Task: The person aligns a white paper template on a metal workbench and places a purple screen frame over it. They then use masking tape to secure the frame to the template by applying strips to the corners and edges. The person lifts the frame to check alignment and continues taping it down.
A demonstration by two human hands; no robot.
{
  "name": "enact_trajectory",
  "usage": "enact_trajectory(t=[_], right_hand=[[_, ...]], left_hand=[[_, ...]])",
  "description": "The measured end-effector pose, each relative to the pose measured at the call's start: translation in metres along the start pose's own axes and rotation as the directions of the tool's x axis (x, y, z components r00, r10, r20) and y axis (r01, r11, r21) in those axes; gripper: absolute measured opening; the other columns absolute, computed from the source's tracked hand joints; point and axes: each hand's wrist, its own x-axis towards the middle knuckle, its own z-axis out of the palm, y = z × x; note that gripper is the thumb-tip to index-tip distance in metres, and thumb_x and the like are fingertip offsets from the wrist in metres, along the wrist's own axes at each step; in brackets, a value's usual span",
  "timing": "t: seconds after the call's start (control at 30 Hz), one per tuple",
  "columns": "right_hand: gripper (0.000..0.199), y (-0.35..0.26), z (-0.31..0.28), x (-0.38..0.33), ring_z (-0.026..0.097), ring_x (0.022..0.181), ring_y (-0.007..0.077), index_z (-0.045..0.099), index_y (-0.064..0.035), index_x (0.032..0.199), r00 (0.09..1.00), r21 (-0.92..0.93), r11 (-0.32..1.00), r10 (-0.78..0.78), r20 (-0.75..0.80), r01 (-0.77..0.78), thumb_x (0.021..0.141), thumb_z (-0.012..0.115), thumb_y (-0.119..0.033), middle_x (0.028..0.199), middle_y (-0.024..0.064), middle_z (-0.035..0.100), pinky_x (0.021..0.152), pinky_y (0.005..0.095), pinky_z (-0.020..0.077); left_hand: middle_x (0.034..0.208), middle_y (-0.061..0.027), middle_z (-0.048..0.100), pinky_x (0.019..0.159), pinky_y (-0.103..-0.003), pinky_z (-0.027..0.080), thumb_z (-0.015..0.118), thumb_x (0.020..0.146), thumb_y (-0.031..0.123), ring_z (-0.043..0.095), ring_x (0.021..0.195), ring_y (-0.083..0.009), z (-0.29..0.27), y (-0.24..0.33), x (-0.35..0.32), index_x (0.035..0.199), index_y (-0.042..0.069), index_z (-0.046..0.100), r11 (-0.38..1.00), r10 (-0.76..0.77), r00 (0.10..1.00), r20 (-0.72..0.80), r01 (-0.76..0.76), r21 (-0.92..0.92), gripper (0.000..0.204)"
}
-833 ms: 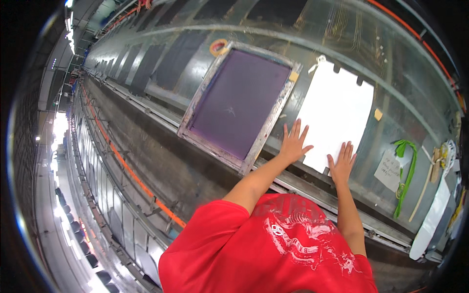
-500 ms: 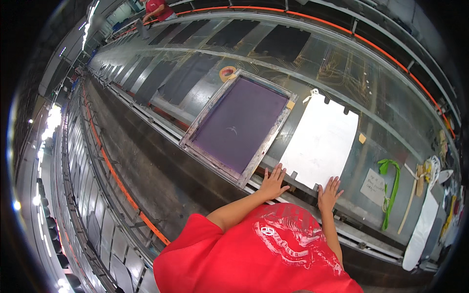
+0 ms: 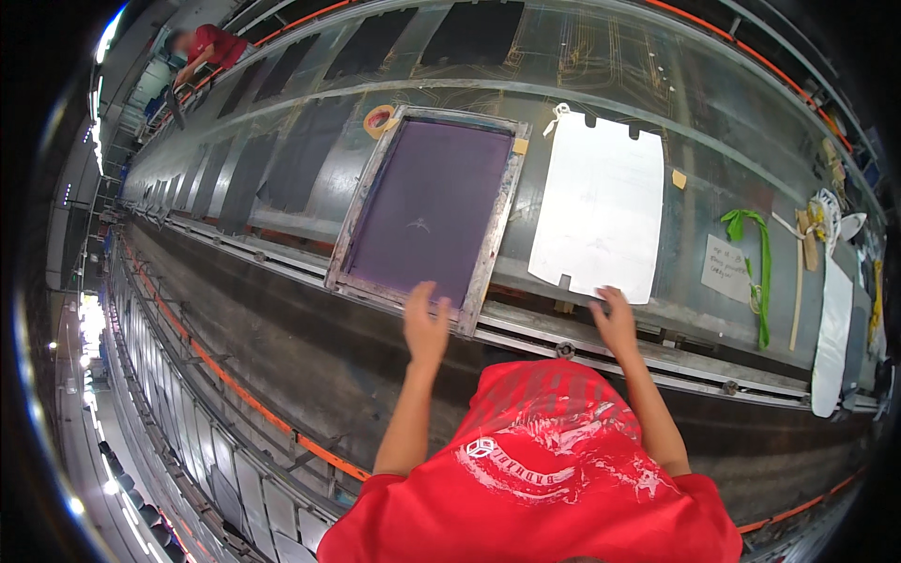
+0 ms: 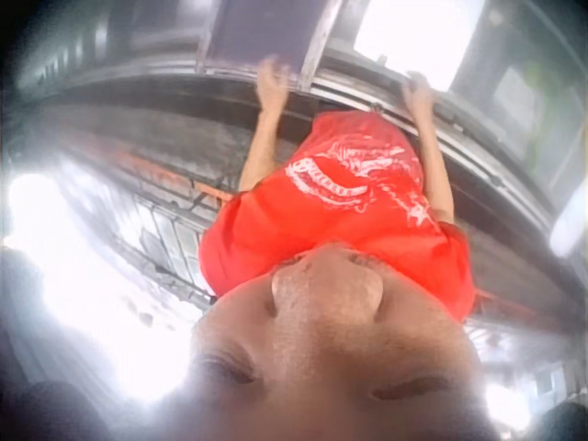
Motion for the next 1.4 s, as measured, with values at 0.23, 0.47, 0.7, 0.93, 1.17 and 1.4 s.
enact_trajectory(t=[0.23, 0.47, 0.7, 0.93, 1.17, 1.4], right_hand=[[0.074, -0.108, 0.116, 0.057, 0.056, 0.108, 0.0181, 0.029, -0.0007, 0.150, 0.644, 0.506, 0.456, 0.222, 0.732, -0.732, 0.093, 0.066, -0.032, 0.127, 0.0080, 0.057, 0.091, 0.0316, 0.0470], [0.048, -0.139, 0.173, 0.103, 0.056, 0.104, 0.0206, 0.050, -0.0066, 0.131, 0.718, 0.715, 0.190, 0.399, 0.570, -0.673, 0.092, 0.064, -0.031, 0.114, 0.0061, 0.059, 0.089, 0.0385, 0.0479], [0.039, -0.161, 0.139, 0.145, 0.054, 0.112, 0.0233, 0.056, -0.0017, 0.123, 0.761, 0.889, -0.134, 0.471, 0.446, -0.438, 0.094, 0.060, -0.026, 0.119, 0.0144, 0.058, 0.092, 0.0404, 0.0474], [0.043, -0.184, 0.042, 0.190, 0.050, 0.110, 0.0194, 0.056, -0.0007, 0.124, 0.842, 0.897, 0.442, 0.480, -0.246, 0.010, 0.098, 0.058, -0.036, 0.116, 0.0088, 0.055, 0.097, 0.0323, 0.0400], [0.042, -0.137, -0.076, 0.217, 0.058, 0.085, 0.0216, 0.060, -0.0042, 0.126, 0.894, 0.770, 0.638, 0.342, -0.290, 0.005, 0.101, 0.052, -0.037, 0.099, 0.0090, 0.062, 0.086, 0.0345, 0.0465], [0.050, -0.053, -0.170, 0.197, 0.067, 0.097, 0.0311, 0.058, 0.0037, 0.121, 0.899, 0.899, -0.057, 0.028, 0.437, -0.435, 0.099, 0.053, -0.041, 0.112, 0.0215, 0.066, 0.084, 0.0447, 0.0550]], left_hand=[[0.129, -0.0211, 0.056, 0.103, -0.047, 0.040, 0.068, 0.089, 0.029, 0.049, 0.124, -0.0399, -0.066, -0.134, 0.133, 0.131, 0.002, 0.054, 0.952, 0.017, 0.981, -0.195, 0.044, 0.303, 0.052], [0.117, -0.0256, 0.065, 0.095, -0.048, 0.046, 0.062, 0.088, 0.056, 0.061, 0.109, -0.0415, -0.033, -0.241, 0.249, 0.121, -0.002, 0.062, 0.958, -0.278, 0.960, 0.024, 0.276, 0.080, 0.067], [0.092, -0.0225, 0.071, 0.084, -0.045, 0.049, 0.059, 0.088, 0.062, 0.067, 0.092, -0.0390, -0.010, -0.183, 0.285, 0.104, -0.006, 0.070, 0.920, -0.392, 0.914, 0.109, 0.390, 0.037, 0.071], [0.100, -0.0140, 0.069, 0.087, -0.038, 0.047, 0.054, 0.098, 0.049, 0.062, 0.097, -0.0248, -0.040, -0.054, 0.318, 0.111, -0.006, 0.067, 0.774, -0.247, 0.969, 0.002, 0.199, -0.601, 0.058], [0.125, -0.0097, 0.061, 0.108, -0.033, 0.032, 0.039, 0.104, 0.051, 0.051, 0.120, -0.0202, -0.043, 0.080, 0.336, 0.134, 0.001, 0.054, 0.189, -0.121, 0.993, -0.004, 0.019, -0.982, 0.060], [0.127, -0.0063, 0.059, 0.109, -0.035, 0.032, 0.037, 0.102, 0.056, 0.050, 0.122, -0.0186, 0.019, 0.125, 0.310, 0.136, 0.010, 0.053, 0.038, 0.116, 0.992, 0.058, 0.054, -0.998, 0.059]])
